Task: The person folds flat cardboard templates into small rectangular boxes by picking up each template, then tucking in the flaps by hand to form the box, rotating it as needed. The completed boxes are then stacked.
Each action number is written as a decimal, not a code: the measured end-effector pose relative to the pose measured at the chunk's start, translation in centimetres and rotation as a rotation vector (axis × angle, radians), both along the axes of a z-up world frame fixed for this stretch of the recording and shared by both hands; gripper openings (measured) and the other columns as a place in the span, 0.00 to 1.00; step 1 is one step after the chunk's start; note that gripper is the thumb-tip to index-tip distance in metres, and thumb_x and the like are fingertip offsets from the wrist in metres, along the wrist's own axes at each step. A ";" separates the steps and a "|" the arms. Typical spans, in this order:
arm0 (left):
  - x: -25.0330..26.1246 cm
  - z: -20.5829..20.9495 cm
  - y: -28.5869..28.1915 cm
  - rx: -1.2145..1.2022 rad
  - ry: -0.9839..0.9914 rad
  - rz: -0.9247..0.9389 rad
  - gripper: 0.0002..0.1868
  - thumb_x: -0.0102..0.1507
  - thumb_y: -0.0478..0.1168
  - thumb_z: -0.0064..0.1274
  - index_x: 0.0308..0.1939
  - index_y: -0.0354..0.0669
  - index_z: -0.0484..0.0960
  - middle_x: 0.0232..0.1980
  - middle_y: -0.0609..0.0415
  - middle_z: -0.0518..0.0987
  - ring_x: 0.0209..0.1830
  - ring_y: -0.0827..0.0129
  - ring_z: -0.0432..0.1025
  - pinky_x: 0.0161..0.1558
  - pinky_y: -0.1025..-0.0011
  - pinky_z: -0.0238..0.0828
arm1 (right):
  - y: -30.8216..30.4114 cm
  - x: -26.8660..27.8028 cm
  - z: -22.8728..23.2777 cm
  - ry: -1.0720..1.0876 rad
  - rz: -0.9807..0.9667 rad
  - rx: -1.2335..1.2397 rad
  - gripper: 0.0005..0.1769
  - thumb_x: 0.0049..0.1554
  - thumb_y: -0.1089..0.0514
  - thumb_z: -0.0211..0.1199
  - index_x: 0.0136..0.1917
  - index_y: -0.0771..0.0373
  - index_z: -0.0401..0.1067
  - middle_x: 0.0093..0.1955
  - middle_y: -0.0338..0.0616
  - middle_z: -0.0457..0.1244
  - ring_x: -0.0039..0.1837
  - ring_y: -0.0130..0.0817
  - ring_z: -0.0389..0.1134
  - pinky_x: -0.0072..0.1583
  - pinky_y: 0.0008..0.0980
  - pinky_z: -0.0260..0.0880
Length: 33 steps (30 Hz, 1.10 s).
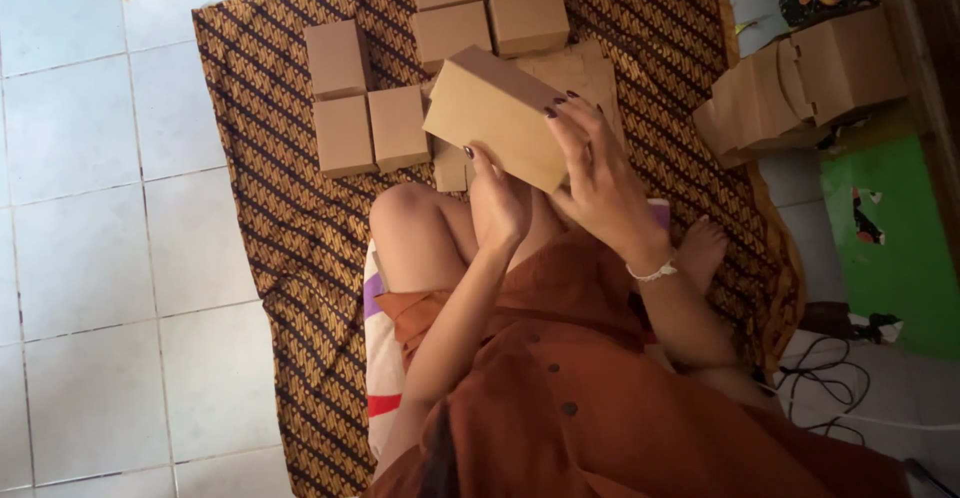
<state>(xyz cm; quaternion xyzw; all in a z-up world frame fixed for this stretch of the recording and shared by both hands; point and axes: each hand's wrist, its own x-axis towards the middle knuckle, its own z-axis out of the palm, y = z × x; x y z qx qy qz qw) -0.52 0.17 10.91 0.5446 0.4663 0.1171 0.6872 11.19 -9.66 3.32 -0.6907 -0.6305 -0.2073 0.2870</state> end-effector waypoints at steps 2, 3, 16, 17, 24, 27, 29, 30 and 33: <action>-0.8 2.0 -0.4 0.120 -0.107 -0.025 0.35 0.75 0.46 0.12 0.68 0.16 0.63 0.66 0.19 0.70 0.71 0.34 0.64 0.76 0.45 0.50 | 0.1 0.3 -0.6 0.108 0.037 0.025 0.54 0.42 0.78 0.74 0.77 0.66 0.54 0.68 0.62 0.53 0.74 0.72 0.55 0.64 0.62 0.71; -0.1 -2.2 0.0 0.120 -0.106 -0.023 0.35 0.75 0.46 0.12 0.68 0.16 0.63 0.66 0.19 0.70 0.71 0.34 0.64 0.76 0.45 0.50 | 0.1 0.4 -0.7 0.109 0.038 0.025 0.54 0.42 0.78 0.74 0.77 0.66 0.54 0.68 0.62 0.53 0.74 0.72 0.55 0.64 0.62 0.71; -1.4 -18.7 9.0 0.037 -0.762 -0.097 0.37 0.74 0.65 0.36 0.83 0.58 0.48 0.82 0.39 0.50 0.80 0.46 0.49 0.73 0.44 0.54 | -0.3 1.4 -6.1 0.295 0.268 -0.021 0.56 0.39 0.89 0.58 0.77 0.58 0.58 0.73 0.54 0.53 0.80 0.75 0.42 0.67 0.65 0.64; -1.6 -18.7 9.0 0.095 -0.755 -0.171 0.40 0.74 0.63 0.38 0.84 0.59 0.41 0.83 0.34 0.44 0.82 0.40 0.42 0.75 0.41 0.47 | -0.2 1.5 -6.1 0.315 0.264 -0.035 0.55 0.41 0.89 0.55 0.78 0.60 0.55 0.73 0.56 0.52 0.81 0.75 0.40 0.66 0.64 0.65; -2.3 -15.9 8.7 0.347 -0.632 -0.314 0.48 0.71 0.59 0.49 0.84 0.61 0.34 0.84 0.34 0.42 0.84 0.41 0.36 0.79 0.45 0.39 | 0.4 2.1 -6.6 0.272 0.177 -0.116 0.57 0.43 0.87 0.56 0.81 0.59 0.44 0.82 0.58 0.39 0.82 0.72 0.35 0.67 0.57 0.69; -1.3 -16.2 8.0 0.429 -0.595 -0.255 0.46 0.69 0.48 0.55 0.84 0.65 0.44 0.84 0.39 0.45 0.85 0.47 0.34 0.81 0.47 0.33 | 0.8 1.7 -5.3 0.261 0.037 -0.144 0.61 0.48 0.85 0.60 0.85 0.61 0.35 0.85 0.57 0.30 0.84 0.66 0.29 0.69 0.52 0.69; -0.5 -15.0 6.5 0.595 -0.537 -0.028 0.44 0.65 0.43 0.63 0.81 0.58 0.54 0.77 0.37 0.52 0.84 0.38 0.34 0.80 0.43 0.27 | 1.1 1.0 -4.5 0.388 -0.060 -0.045 0.60 0.54 0.81 0.61 0.87 0.55 0.31 0.86 0.51 0.24 0.86 0.59 0.24 0.78 0.56 0.58; -0.2 -15.7 6.2 0.596 -0.536 -0.027 0.44 0.65 0.43 0.63 0.81 0.58 0.54 0.77 0.37 0.52 0.84 0.38 0.34 0.80 0.43 0.27 | 1.3 0.9 -6.2 0.388 -0.059 -0.044 0.60 0.54 0.81 0.61 0.87 0.55 0.31 0.86 0.51 0.24 0.86 0.59 0.24 0.78 0.56 0.58; 1.0 -18.2 5.5 0.747 -0.417 0.086 0.58 0.58 0.45 0.70 0.83 0.56 0.46 0.76 0.30 0.41 0.82 0.31 0.31 0.79 0.37 0.29 | 2.0 0.6 -10.2 1.144 -0.146 0.250 0.44 0.67 0.70 0.51 0.85 0.40 0.36 0.85 0.38 0.32 0.85 0.45 0.31 0.79 0.62 0.45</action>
